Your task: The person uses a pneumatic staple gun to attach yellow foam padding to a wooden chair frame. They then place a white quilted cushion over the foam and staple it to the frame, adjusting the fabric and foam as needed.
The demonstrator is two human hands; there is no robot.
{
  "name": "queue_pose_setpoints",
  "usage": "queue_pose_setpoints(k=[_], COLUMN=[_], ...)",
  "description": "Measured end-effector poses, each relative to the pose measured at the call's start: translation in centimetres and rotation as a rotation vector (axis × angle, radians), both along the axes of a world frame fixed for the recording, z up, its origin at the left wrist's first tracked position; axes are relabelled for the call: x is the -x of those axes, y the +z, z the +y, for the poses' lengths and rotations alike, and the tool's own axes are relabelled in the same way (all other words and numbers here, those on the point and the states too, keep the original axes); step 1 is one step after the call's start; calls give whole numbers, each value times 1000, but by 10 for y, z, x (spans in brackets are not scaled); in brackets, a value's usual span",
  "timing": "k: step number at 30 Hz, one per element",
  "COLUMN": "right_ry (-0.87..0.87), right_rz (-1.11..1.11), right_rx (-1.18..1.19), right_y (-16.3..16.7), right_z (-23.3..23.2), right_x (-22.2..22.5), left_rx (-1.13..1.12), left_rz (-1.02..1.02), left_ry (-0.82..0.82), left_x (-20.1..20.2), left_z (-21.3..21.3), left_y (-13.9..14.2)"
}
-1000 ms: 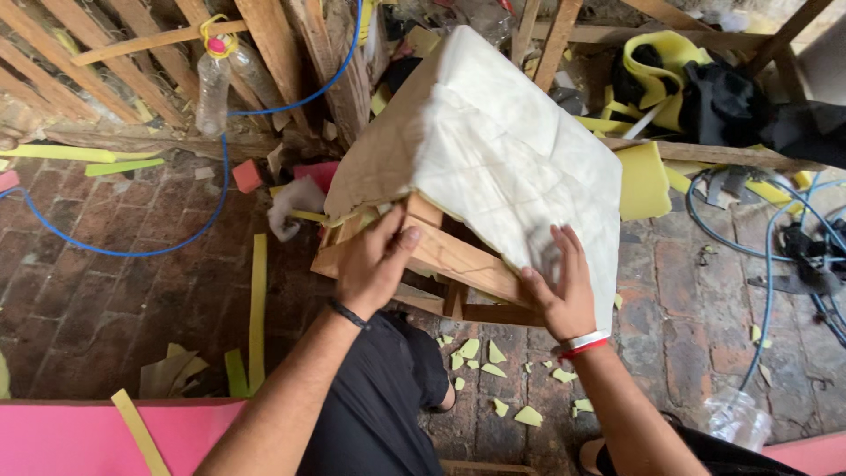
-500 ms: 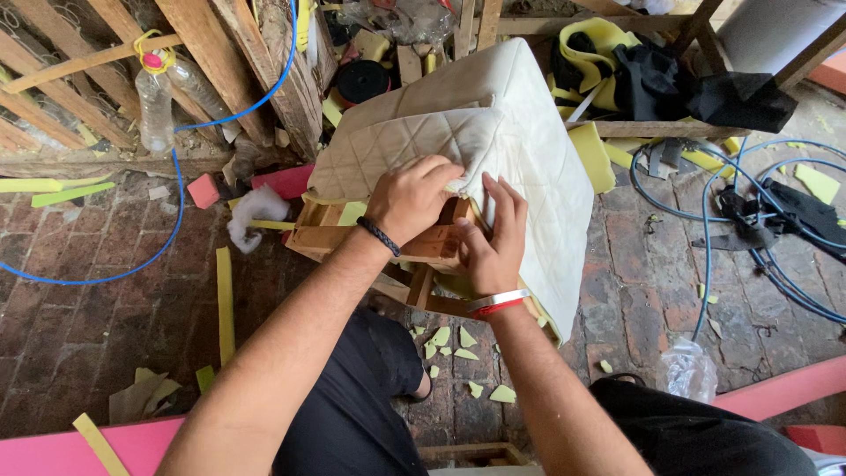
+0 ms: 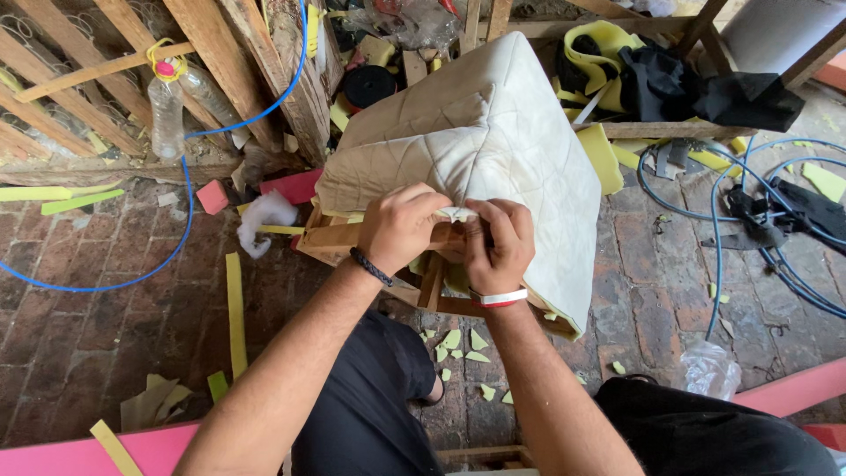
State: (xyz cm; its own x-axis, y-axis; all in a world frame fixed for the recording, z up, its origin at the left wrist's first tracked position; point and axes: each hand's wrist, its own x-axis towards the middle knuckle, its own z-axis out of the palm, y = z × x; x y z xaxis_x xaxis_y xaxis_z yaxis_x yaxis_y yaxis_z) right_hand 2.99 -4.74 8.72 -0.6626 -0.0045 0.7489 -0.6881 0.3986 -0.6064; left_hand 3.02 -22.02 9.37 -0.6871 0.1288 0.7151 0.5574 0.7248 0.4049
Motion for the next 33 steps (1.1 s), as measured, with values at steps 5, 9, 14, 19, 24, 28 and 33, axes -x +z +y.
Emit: queue_pose_setpoints(k=[5,9,14,19,24,28,33], right_ry=[41,95,183,95,208,274,298], right_rz=[-6,12,-77,-111,-9,-97,-333], right_rx=[-25,-32,-64,-133,-303,-474,-471], right_y=[3,2,-9,-3,26,34,27], right_z=[-7,-14,-30,-55,-50,-35,-51], right_x=[-8,-16,-18,-20,-29,-29,-10], left_rx=[14,21,-43,-154,-156,-152,-154], left_rz=[-74,-178,-233,-256,-411,-490,-374], left_ry=[19,-21,-14,-9,5,48,120], left_x=[-18,-31,-45,-47,-45,-52,-60], left_z=[-7,-22,-39,-43,-59,-75,-76], left_y=[14,19,17,4,-4,-6,-10])
